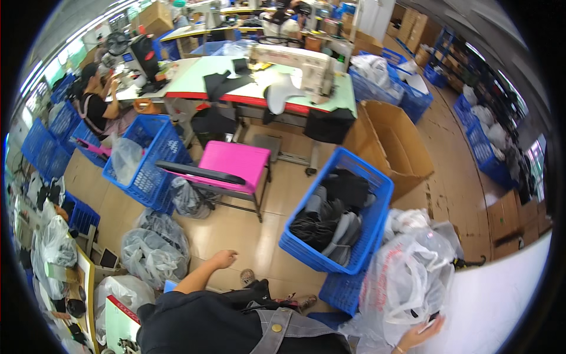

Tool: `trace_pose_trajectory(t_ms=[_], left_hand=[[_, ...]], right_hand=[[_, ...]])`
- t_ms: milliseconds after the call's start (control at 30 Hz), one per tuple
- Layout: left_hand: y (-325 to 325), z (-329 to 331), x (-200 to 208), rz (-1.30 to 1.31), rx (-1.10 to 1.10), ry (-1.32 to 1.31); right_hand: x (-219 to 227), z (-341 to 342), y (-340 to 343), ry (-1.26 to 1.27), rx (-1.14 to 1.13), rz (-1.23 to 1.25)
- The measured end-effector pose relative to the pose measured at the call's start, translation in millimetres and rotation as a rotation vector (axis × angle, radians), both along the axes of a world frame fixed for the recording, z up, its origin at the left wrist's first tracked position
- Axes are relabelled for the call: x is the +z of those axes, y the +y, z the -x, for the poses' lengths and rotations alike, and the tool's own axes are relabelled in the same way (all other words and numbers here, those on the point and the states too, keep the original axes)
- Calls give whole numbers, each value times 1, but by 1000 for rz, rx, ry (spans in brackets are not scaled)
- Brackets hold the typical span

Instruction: The person trims and fits black shoe fabric components by hand with scissors at a manufacturing workstation.

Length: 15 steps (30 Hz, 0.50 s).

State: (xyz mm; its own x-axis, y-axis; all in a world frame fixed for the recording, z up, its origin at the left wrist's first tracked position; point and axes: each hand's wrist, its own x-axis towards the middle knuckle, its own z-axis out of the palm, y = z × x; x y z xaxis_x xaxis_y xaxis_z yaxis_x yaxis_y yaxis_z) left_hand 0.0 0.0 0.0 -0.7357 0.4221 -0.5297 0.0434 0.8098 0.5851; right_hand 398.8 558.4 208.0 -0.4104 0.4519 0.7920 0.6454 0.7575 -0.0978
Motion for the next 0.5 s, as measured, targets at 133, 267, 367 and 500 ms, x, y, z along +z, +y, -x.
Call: trace_pose_trajectory(t_ms=[133, 267, 367, 500], left_hand=[[-36, 26, 50, -155, 25, 69], [-108, 39, 83, -269, 301, 46], [-148, 54, 95, -392, 550, -74], [-159, 101, 107, -647, 849, -186]], right_hand=[[-3, 196, -104, -202, 505, 238], [0, 312, -205, -406, 974, 685], [-9, 365, -268, -600, 1231, 627], [-25, 442, -307, -654, 1353, 544]])
